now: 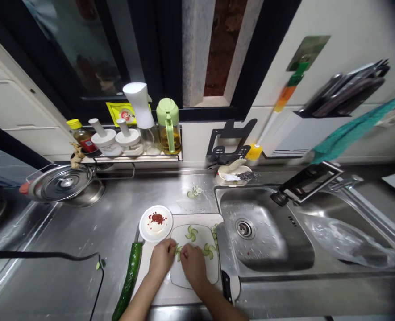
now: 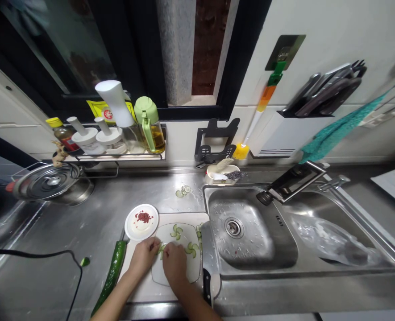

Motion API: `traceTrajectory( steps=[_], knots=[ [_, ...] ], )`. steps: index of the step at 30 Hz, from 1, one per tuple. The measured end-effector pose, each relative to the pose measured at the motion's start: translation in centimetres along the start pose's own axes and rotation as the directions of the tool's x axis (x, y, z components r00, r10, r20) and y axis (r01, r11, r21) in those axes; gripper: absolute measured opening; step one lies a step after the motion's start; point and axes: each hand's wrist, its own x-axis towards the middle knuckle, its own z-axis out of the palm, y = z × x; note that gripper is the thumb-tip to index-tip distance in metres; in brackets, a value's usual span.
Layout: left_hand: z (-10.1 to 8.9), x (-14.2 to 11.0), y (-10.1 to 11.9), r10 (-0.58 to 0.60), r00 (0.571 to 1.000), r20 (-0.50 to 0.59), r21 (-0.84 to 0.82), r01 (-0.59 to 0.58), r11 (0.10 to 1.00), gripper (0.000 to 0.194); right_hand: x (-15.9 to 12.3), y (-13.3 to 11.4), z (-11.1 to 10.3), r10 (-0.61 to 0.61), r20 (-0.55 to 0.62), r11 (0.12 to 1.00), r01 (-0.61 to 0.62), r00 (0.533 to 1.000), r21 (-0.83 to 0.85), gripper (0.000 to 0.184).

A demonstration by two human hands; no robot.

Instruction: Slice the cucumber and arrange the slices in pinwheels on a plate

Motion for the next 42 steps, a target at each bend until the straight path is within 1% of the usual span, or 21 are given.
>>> traceTrajectory(
  steps=[15,19,26,28,35,39,42],
  knots=[
    [0.7,-0.1,-0.1,0.079,0.996,-0.047,0.151,-0.071,0.986,0.021,0.2,-0.5,0.0,0.024,0.032,0.996,-0.021,0.999,-0.09,0.016],
    [1.0,-0.2,-0.2,0.063,0.996,-0.058,0.179,-0.052,0.983,0.02,0.2,-0.7,0.0,0.019,0.028,0.994,-0.015,0.999,-0.112,0.015],
    [1.1,-0.3,-0.1,-0.035,0.996,-0.081,0.136,0.046,0.99,0.015,0.0,-1.0,-0.1,-0.005,0.015,0.991,0.007,1.0,-0.131,0.016],
    [1.1,-0.3,0.0,-0.025,0.996,-0.083,0.151,0.037,0.988,0.013,0.0,-0.9,-0.1,-0.023,0.015,0.991,0.025,1.0,-0.131,0.017],
    [1.0,0.0,-0.1,0.049,0.997,-0.052,0.209,-0.037,0.977,0.02,-0.1,-0.7,0.0,-0.081,0.013,0.99,0.082,0.997,-0.116,0.022],
    [0.9,0.1,0.0,0.035,0.999,-0.036,0.203,-0.027,0.979,0.021,-0.4,-0.5,-0.2,-0.091,0.012,0.99,0.092,0.996,-0.103,0.02],
    [0.6,0.0,0.4,0.009,0.999,-0.039,0.163,-0.003,0.987,0.02,-0.6,-0.2,-0.5,-0.109,0.012,0.99,0.11,0.994,-0.093,0.018]
  ],
)
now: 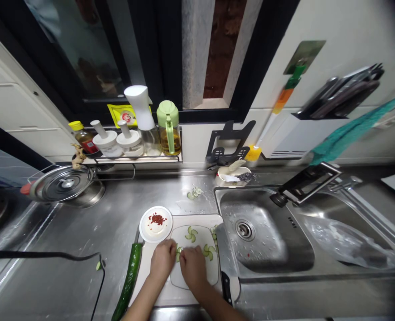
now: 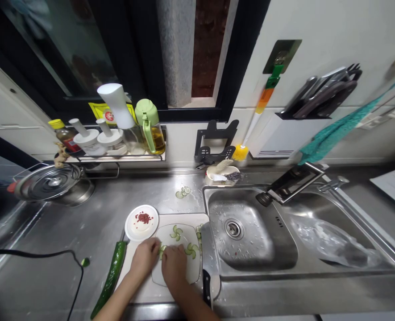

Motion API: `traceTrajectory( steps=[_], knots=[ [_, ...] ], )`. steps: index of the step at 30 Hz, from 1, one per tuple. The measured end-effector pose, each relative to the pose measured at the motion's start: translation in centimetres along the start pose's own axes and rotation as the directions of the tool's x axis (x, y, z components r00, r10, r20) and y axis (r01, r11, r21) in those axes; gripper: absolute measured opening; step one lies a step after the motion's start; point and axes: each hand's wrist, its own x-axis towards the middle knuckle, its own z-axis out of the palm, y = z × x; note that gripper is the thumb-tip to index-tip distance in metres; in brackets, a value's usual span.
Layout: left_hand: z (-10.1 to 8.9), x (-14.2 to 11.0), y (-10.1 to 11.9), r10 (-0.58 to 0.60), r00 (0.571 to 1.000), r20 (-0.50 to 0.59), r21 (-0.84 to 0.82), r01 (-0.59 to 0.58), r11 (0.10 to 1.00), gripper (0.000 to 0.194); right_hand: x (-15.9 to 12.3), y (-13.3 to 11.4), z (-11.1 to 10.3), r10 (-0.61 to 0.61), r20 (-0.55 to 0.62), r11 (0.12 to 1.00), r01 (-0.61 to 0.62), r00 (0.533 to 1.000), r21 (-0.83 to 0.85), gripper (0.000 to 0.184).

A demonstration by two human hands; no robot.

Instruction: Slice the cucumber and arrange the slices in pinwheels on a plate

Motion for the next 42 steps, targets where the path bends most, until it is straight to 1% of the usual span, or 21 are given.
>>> traceTrajectory(
  steps=[4,7,11,15,20,25,30,33,36,39,42],
  knots=[
    [-1.1,-0.1,0.0,-0.025,0.999,-0.042,-0.069,0.022,0.997,0.02,-0.7,0.8,-0.7,-0.017,-0.002,1.0,0.017,1.0,0.015,0.02],
    [-2.3,0.5,-1.1,-0.097,0.989,-0.11,-0.062,0.09,0.994,0.02,-1.4,1.7,-1.3,-0.03,-0.005,0.999,0.03,1.0,0.028,0.021],
    [-4.2,2.3,-3.3,-0.219,0.957,-0.19,0.044,0.231,0.972,0.024,-2.3,2.8,-2.0,-0.018,-0.02,0.998,0.019,1.0,0.062,0.021],
    [-5.5,4.5,-4.9,-0.241,0.938,-0.25,0.162,0.286,0.945,0.028,-2.9,3.7,-2.3,-0.004,-0.03,0.996,0.007,1.0,0.086,0.022],
    [-5.3,6.0,-5.7,-0.225,0.944,-0.242,0.215,0.279,0.936,0.029,-3.5,4.6,-1.6,0.007,-0.058,0.994,-0.001,0.998,0.107,0.019],
    [-5.0,6.2,-6.0,-0.2,0.953,-0.229,0.251,0.256,0.934,0.029,-3.7,5.1,-1.2,0.027,-0.082,0.994,-0.018,0.996,0.11,0.019],
    [-5.2,6.3,-5.8,-0.178,0.958,-0.224,0.25,0.233,0.94,0.027,-3.8,5.2,-1.2,0.024,-0.079,0.994,-0.015,0.997,0.107,0.02],
    [-5.4,6.0,-5.6,-0.185,0.957,-0.225,0.233,0.237,0.943,0.026,-3.7,5.2,-1.1,0.013,-0.08,0.993,-0.004,0.997,0.114,0.02],
    [-5.4,4.9,-5.2,-0.187,0.955,-0.23,0.166,0.228,0.959,0.026,-3.6,5.2,-1.1,0.022,-0.075,0.993,-0.012,0.997,0.121,0.019],
    [-4.7,2.8,-4.4,-0.165,0.957,-0.238,0.013,0.173,0.985,0.024,-3.5,5.1,-1.3,0.034,-0.059,0.992,-0.027,0.998,0.122,0.019],
    [-3.3,0.2,-3.4,-0.155,0.964,-0.214,-0.115,0.133,0.984,0.026,-3.3,4.7,-1.6,0.022,-0.046,0.992,-0.016,0.999,0.123,0.019]
  ],
)
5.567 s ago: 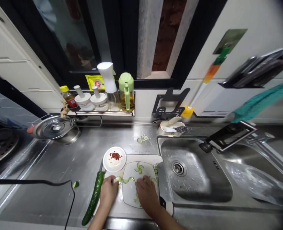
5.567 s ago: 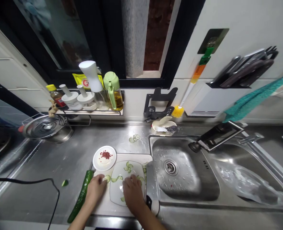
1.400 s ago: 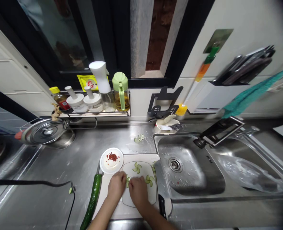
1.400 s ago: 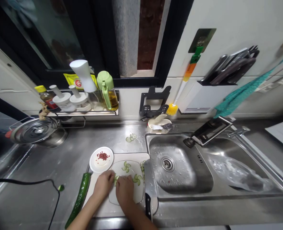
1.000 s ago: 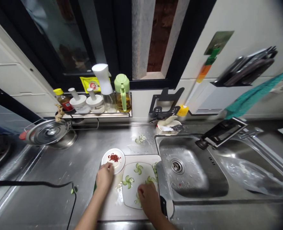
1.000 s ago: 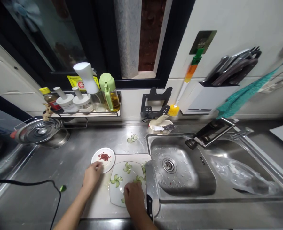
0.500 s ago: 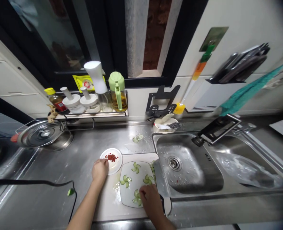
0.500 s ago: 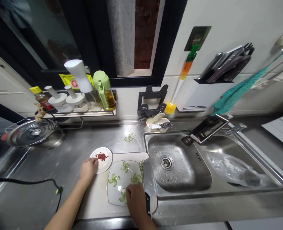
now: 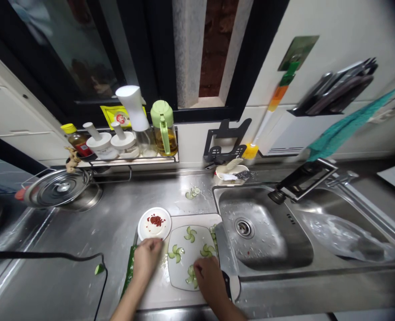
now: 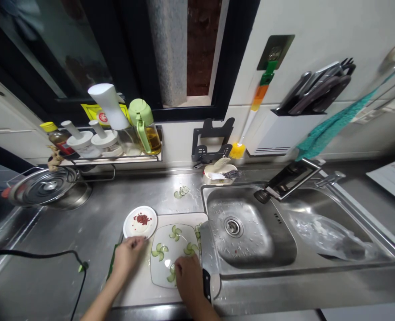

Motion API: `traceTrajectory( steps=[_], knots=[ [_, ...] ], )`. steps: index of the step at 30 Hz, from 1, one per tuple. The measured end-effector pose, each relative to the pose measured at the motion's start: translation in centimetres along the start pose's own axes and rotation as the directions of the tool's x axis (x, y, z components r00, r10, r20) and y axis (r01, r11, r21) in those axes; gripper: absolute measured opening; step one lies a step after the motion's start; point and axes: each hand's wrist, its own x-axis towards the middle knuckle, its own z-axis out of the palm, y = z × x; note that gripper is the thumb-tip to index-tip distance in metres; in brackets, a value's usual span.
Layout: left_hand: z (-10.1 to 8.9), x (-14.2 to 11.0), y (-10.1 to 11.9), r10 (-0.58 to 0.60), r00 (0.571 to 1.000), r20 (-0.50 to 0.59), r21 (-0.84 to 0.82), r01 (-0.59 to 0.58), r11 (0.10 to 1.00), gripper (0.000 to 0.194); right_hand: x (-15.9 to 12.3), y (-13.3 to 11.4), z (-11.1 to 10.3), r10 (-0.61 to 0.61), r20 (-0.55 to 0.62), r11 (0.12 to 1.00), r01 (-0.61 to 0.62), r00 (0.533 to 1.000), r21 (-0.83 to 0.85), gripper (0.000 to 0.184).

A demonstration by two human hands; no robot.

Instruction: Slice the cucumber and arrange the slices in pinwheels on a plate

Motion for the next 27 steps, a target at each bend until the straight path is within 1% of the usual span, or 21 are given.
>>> traceTrajectory(
  steps=[2,4,8,11,17,27],
  knots=[
    [0.8,-1.9,0.4,0.022,0.999,0.048,-0.077,-0.018,0.997,0.025,0.3,-0.4,-0.1,-0.016,0.013,1.0,0.016,1.0,0.002,0.019],
    [1.6,-3.4,0.8,0.042,0.996,0.072,-0.135,-0.032,0.99,0.024,0.7,-0.9,-0.1,-0.034,0.016,0.999,0.034,0.999,0.008,0.019],
    [3.0,-4.9,1.3,0.049,0.996,0.078,-0.173,-0.034,0.984,0.025,1.8,-1.8,0.5,-0.095,0.004,0.995,0.095,0.995,0.018,0.021],
    [3.7,-5.1,1.5,0.048,0.997,0.054,-0.167,-0.038,0.985,0.024,2.4,-2.3,1.1,-0.129,0.011,0.991,0.129,0.992,0.023,0.021],
    [4.2,-5.0,1.6,0.057,0.998,0.019,-0.153,-0.053,0.987,0.023,2.8,-2.9,1.5,-0.148,0.002,0.987,0.148,0.989,0.057,0.02],
    [4.6,-4.8,1.7,0.042,0.999,0.021,-0.15,-0.038,0.988,0.022,3.1,-3.4,1.6,-0.155,0.094,0.988,0.153,0.983,0.031,0.028]
  ],
)
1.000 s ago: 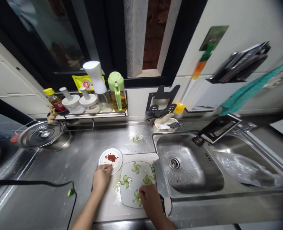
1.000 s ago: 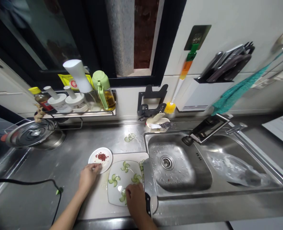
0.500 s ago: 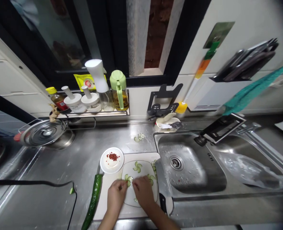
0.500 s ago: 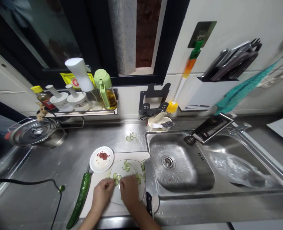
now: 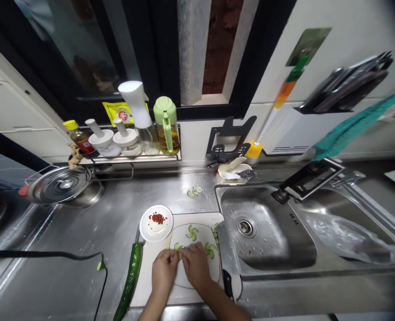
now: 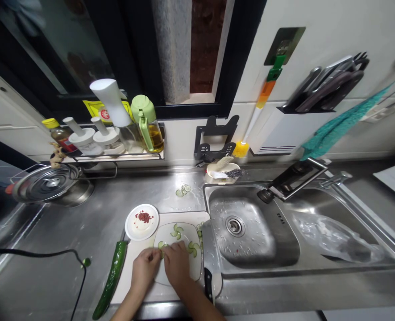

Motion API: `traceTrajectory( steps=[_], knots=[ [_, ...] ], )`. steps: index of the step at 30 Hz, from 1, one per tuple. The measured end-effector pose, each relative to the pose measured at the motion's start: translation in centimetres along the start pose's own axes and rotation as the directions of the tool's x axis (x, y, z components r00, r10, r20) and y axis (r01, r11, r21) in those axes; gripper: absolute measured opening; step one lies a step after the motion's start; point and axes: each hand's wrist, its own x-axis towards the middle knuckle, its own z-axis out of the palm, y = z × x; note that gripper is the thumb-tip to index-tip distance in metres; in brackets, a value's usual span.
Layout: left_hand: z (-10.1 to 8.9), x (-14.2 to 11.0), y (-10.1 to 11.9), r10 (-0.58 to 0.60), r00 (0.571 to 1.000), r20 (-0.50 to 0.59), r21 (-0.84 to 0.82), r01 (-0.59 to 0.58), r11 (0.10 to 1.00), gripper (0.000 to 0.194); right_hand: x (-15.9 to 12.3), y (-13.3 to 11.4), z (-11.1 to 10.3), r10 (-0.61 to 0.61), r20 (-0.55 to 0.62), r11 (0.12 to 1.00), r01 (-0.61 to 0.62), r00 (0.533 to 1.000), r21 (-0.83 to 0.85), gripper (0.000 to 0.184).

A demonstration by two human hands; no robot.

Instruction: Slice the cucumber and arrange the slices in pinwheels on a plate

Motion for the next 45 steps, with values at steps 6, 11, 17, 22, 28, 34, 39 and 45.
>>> traceTrajectory(
  steps=[6,11,17,22,28,34,39,45],
  knots=[
    [0.1,0.1,-0.2,0.026,1.0,0.003,0.009,-0.026,1.0,0.022,0.2,0.3,0.5,-0.008,0.008,1.0,0.008,1.0,-0.016,0.029],
    [0.0,0.1,0.0,0.054,0.999,-0.003,0.031,-0.054,0.998,0.022,0.2,0.5,0.9,-0.01,-0.014,1.0,0.01,1.0,0.002,0.026],
    [-0.2,0.0,0.0,0.105,0.994,-0.03,0.025,-0.104,0.994,0.022,0.1,0.4,0.9,-0.015,-0.039,0.999,0.017,0.999,0.038,0.025],
    [-0.4,-0.2,-0.2,0.116,0.993,-0.029,0.029,-0.115,0.993,0.021,-0.1,0.2,0.4,-0.013,-0.059,0.999,0.015,0.998,0.034,0.026],
    [-0.8,-0.3,-0.2,0.112,0.994,-0.014,0.022,-0.111,0.994,0.019,-0.3,0.6,0.3,-0.011,-0.087,0.999,0.015,0.996,0.047,0.026],
    [-0.9,-0.3,-0.2,0.094,0.995,-0.025,0.014,-0.094,0.995,0.019,-0.5,1.1,0.5,-0.02,-0.112,0.999,0.025,0.994,0.048,0.024],
    [-2.2,0.9,-0.9,0.033,0.998,-0.05,0.042,-0.031,0.999,0.022,-1.0,1.5,0.3,-0.023,-0.147,0.998,0.031,0.989,0.047,0.024],
    [-5.3,5.5,-1.6,-0.084,0.987,-0.137,0.225,0.113,0.968,0.026,-2.0,2.1,-0.6,-0.028,-0.166,0.999,0.032,0.986,0.025,0.021]
  ],
)
